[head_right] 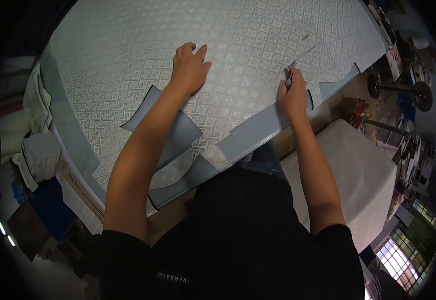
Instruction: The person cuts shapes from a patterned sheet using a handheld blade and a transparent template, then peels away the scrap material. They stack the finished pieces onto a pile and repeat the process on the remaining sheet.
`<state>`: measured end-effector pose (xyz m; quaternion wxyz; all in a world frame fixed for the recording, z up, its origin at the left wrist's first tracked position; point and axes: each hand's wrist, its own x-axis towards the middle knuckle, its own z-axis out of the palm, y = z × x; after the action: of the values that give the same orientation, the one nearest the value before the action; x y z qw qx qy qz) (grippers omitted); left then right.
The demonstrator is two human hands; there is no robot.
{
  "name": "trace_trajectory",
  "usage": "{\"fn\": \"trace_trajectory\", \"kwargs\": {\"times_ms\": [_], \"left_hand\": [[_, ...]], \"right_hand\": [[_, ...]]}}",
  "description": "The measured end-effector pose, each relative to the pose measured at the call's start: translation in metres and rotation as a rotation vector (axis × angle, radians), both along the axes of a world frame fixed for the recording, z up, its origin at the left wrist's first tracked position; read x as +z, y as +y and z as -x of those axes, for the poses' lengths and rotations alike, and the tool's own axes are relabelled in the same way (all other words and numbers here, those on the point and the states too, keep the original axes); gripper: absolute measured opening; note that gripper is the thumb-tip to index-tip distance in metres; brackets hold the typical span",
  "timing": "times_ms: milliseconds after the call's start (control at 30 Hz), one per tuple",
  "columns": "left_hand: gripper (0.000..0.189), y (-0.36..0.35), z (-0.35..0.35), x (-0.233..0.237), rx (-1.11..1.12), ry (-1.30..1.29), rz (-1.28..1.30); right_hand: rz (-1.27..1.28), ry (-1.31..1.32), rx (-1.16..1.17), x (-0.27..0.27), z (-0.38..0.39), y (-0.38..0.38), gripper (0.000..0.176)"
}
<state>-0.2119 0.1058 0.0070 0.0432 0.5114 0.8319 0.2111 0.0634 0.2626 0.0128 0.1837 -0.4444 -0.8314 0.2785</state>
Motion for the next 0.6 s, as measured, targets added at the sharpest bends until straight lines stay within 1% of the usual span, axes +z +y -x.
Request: {"fn": "trace_trajectory", "kwargs": {"times_ms": [33, 67, 200, 267, 333, 367, 400, 467, 500, 567, 600], "left_hand": [[0.049, 0.007, -0.005, 0.003, 0.030, -0.041, 0.041], [0.049, 0.014, -0.009, 0.005, 0.043, -0.027, 0.040], [0.049, 0.038, -0.026, 0.015, 0.149, -0.042, 0.147], [0.049, 0.048, -0.031, 0.020, 0.190, -0.037, 0.184], [0.055, 0.056, -0.034, 0.022, 0.257, -0.036, 0.183], [0.055, 0.060, -0.037, 0.023, 0.269, -0.021, 0.200], [0.056, 0.064, -0.038, 0.024, 0.299, -0.001, 0.197], [0.057, 0.069, -0.040, 0.026, 0.334, 0.031, 0.211], [0.059, 0.071, -0.035, 0.030, 0.353, 0.001, 0.263], [0.062, 0.077, -0.028, 0.038, 0.380, -0.017, 0.322], [0.065, 0.081, -0.026, 0.040, 0.379, -0.042, 0.380]], "right_hand": [[-0.037, -0.001, 0.012, -0.004, -0.002, 0.012, 0.050], [-0.073, -0.001, 0.026, -0.008, -0.003, 0.025, 0.050], [-0.040, 0.027, 0.092, -0.015, -0.004, 0.077, 0.050], [-0.118, 0.018, 0.190, -0.019, -0.006, 0.105, 0.048], [-0.093, 0.036, 0.269, -0.014, -0.011, 0.125, 0.048], [-0.076, 0.040, 0.326, -0.011, -0.015, 0.133, 0.047], [-0.060, 0.057, 0.335, -0.012, -0.018, 0.144, 0.047], [-0.036, 0.034, 0.573, -0.011, -0.031, 0.166, 0.046], [-0.029, 0.056, 0.583, -0.007, -0.035, 0.179, 0.046], [0.026, 0.063, 0.807, 0.000, -0.051, 0.208, 0.044], [0.031, 0.073, 0.813, -0.001, -0.056, 0.222, 0.044]]}}
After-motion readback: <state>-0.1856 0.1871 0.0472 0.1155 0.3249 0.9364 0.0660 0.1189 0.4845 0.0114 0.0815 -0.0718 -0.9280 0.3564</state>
